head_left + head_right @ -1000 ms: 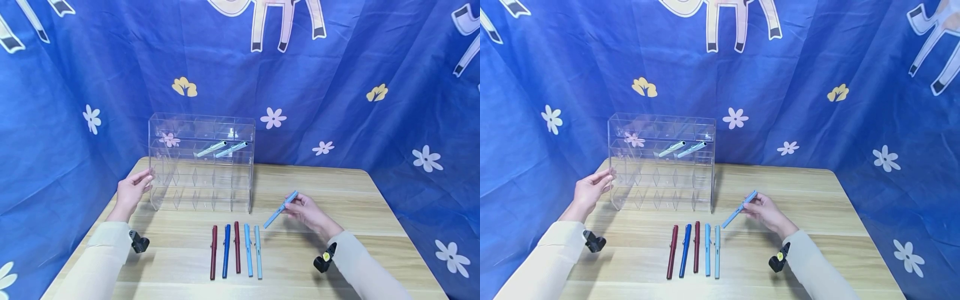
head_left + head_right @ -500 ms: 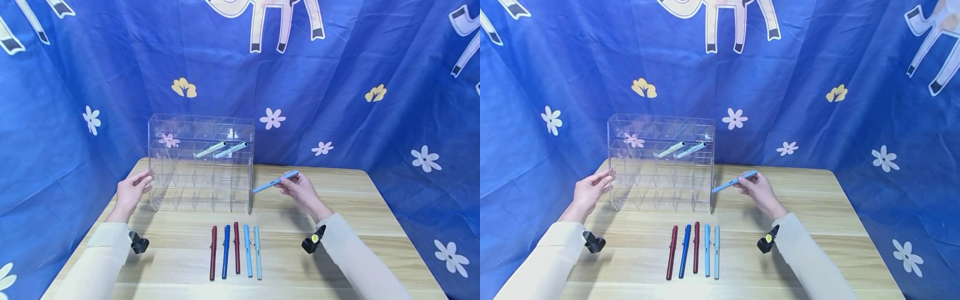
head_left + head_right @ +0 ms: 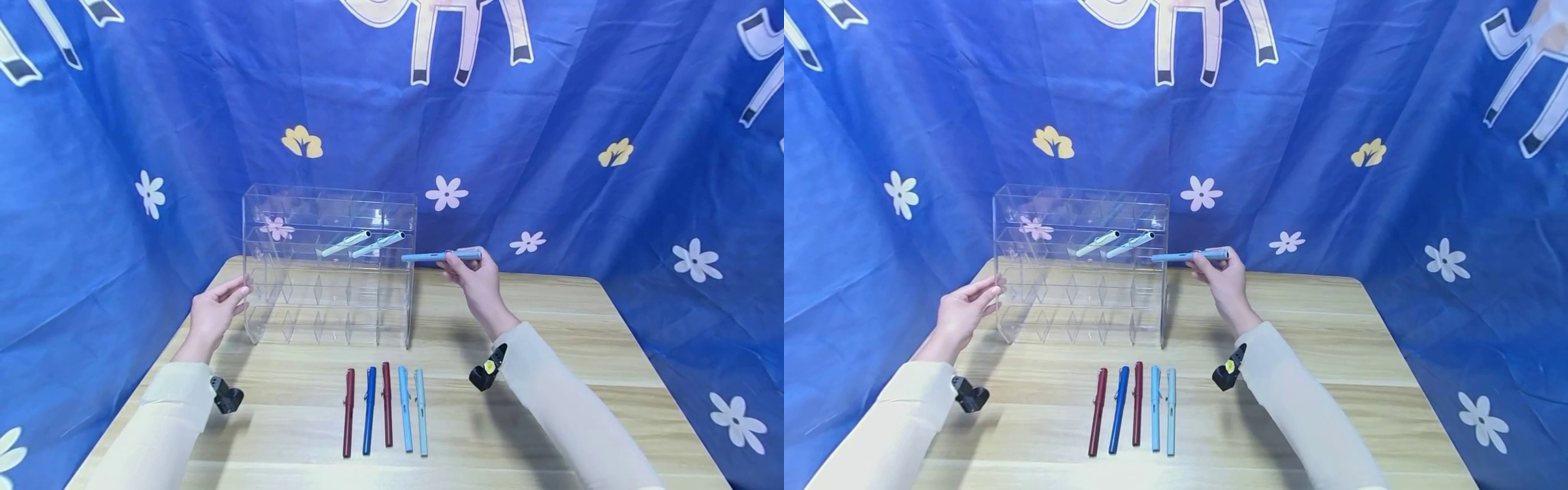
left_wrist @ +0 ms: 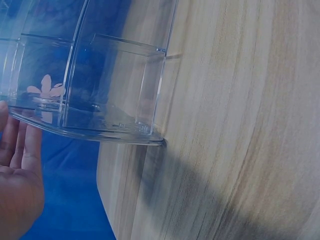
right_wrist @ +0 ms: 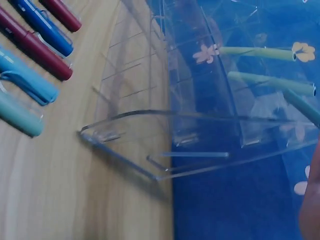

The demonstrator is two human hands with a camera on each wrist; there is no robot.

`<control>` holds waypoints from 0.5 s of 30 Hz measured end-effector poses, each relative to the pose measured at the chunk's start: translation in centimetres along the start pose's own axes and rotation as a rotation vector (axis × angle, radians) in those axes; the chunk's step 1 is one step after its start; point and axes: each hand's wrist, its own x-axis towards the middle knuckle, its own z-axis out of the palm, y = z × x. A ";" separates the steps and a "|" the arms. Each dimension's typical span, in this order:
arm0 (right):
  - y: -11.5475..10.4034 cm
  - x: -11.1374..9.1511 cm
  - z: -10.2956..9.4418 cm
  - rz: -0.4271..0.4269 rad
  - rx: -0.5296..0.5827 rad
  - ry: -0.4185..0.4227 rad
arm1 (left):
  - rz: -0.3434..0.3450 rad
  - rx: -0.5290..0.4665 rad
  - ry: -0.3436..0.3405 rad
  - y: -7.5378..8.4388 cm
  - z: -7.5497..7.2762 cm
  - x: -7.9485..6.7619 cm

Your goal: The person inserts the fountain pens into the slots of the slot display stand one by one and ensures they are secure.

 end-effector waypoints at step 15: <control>-0.4 1.2 3.0 -0.109 -0.115 0.079 | 0.022 -0.105 -0.009 -2.7 -0.8 1.4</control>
